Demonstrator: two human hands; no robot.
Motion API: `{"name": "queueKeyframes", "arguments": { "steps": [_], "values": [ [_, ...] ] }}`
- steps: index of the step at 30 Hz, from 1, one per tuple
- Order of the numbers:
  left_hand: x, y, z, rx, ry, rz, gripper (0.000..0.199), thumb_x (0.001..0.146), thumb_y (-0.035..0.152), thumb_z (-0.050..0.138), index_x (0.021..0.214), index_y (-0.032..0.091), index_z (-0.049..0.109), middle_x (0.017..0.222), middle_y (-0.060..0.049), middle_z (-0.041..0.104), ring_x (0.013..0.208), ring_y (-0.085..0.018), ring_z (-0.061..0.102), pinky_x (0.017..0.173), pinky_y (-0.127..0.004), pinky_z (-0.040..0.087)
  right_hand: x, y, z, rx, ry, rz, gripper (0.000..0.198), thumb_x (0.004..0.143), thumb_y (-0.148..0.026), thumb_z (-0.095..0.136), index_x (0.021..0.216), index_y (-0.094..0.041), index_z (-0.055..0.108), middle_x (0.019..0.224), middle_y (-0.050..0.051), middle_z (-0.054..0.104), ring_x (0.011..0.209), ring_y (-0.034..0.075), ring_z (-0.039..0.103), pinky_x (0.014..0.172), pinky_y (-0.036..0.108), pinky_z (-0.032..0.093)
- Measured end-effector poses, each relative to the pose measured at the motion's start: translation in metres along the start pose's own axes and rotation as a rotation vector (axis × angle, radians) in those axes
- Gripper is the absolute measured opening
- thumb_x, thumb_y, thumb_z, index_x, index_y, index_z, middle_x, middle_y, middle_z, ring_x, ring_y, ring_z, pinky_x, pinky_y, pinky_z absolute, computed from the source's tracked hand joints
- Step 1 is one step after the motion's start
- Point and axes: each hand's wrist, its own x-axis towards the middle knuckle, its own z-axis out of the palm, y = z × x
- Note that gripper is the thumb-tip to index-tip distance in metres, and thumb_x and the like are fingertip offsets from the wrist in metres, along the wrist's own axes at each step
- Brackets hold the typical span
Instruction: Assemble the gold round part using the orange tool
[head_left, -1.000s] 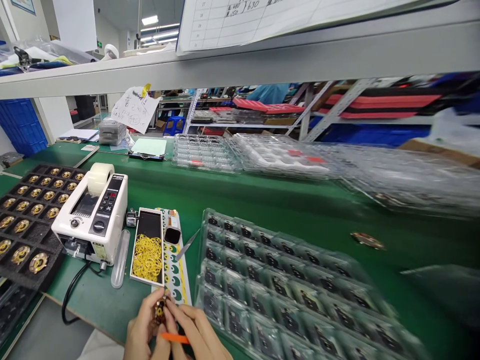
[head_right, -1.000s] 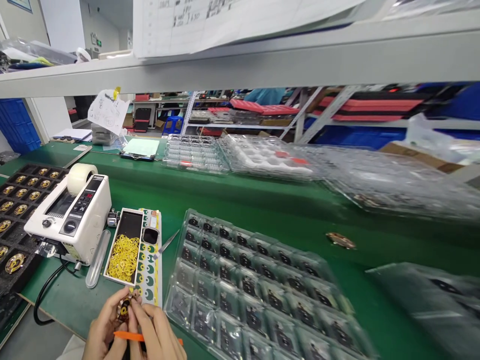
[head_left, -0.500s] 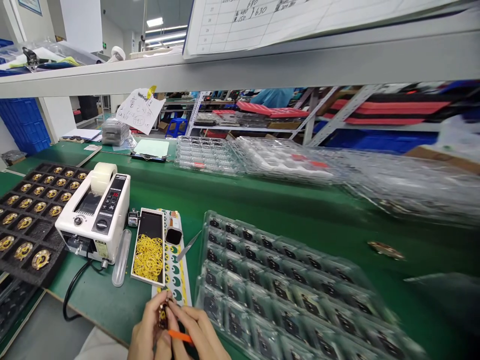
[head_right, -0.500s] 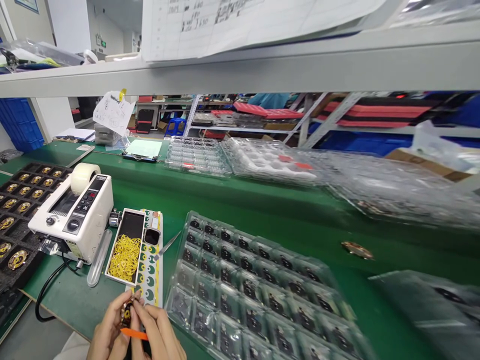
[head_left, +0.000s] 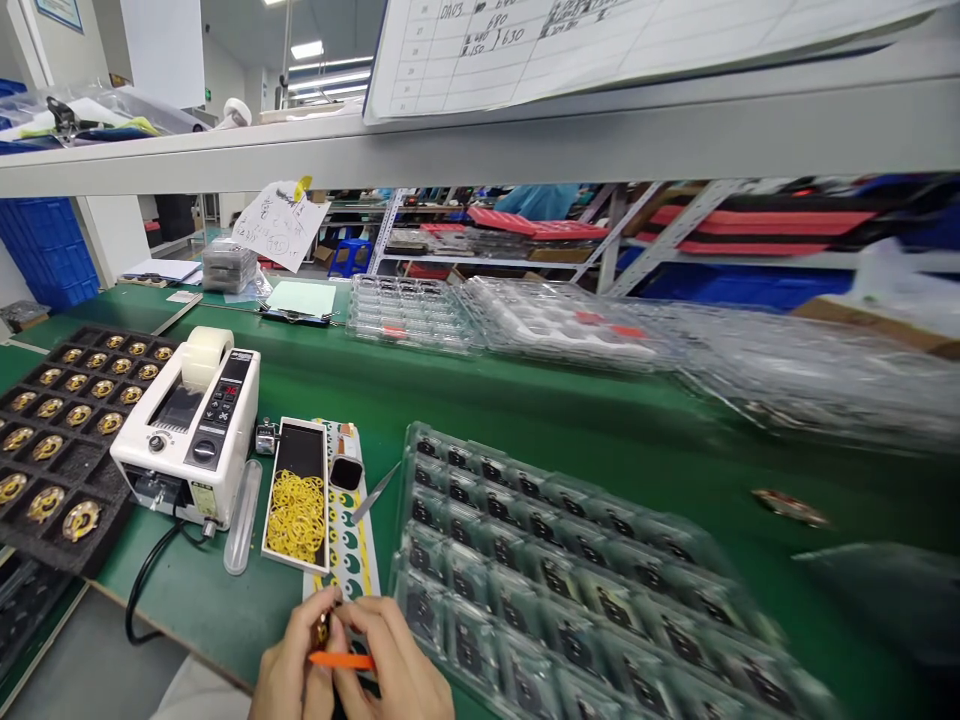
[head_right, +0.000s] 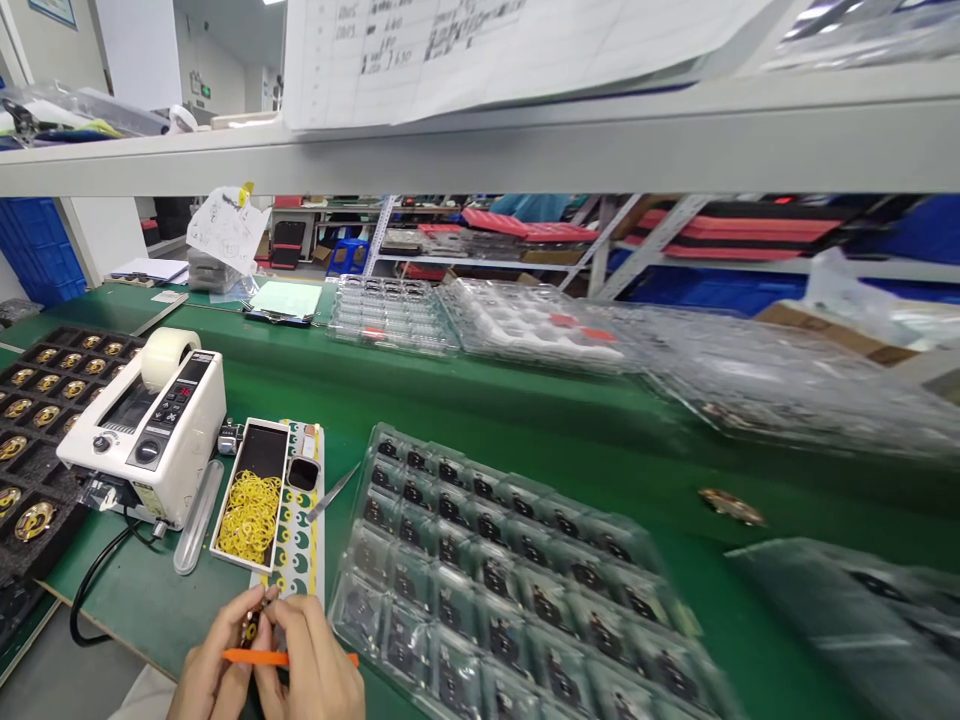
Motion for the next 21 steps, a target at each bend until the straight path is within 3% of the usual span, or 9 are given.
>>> {"name": "queueKeyframes", "arguments": {
  "steps": [9,16,21],
  "values": [
    [0.002,-0.002,-0.012,-0.067,0.053,-0.085,0.06,0.099,0.058,0.037,0.137,0.014,0.05,0.136,-0.013,0.057,0.126,-0.023,0.054,0.101,-0.024,0.044,0.009,-0.001,0.0,0.358,-0.219,-0.042,0.014,0.091,-0.01,0.044,0.082,-0.021,0.046,0.074,0.001,0.052,0.061,0.013,0.053,0.054,0.02,0.044],
    [0.001,0.004,-0.02,-0.126,0.147,-0.14,0.058,0.097,0.058,0.042,0.134,0.016,0.055,0.137,-0.011,0.057,0.125,-0.024,0.053,0.105,-0.029,0.043,0.026,-0.018,-0.004,0.53,-0.254,0.139,0.021,0.092,-0.021,0.046,0.071,-0.02,0.047,0.066,-0.001,0.046,0.054,0.012,0.043,0.048,0.022,0.035],
    [0.005,0.011,-0.025,-0.149,0.171,-0.227,0.058,0.094,0.057,0.048,0.133,0.015,0.055,0.139,-0.014,0.055,0.129,-0.029,0.05,0.106,-0.035,0.045,0.039,-0.026,-0.007,0.589,-0.302,0.234,0.025,0.093,-0.029,0.048,0.07,-0.02,0.05,0.066,-0.001,0.048,0.056,0.013,0.044,0.049,0.022,0.035]
  ]
}}
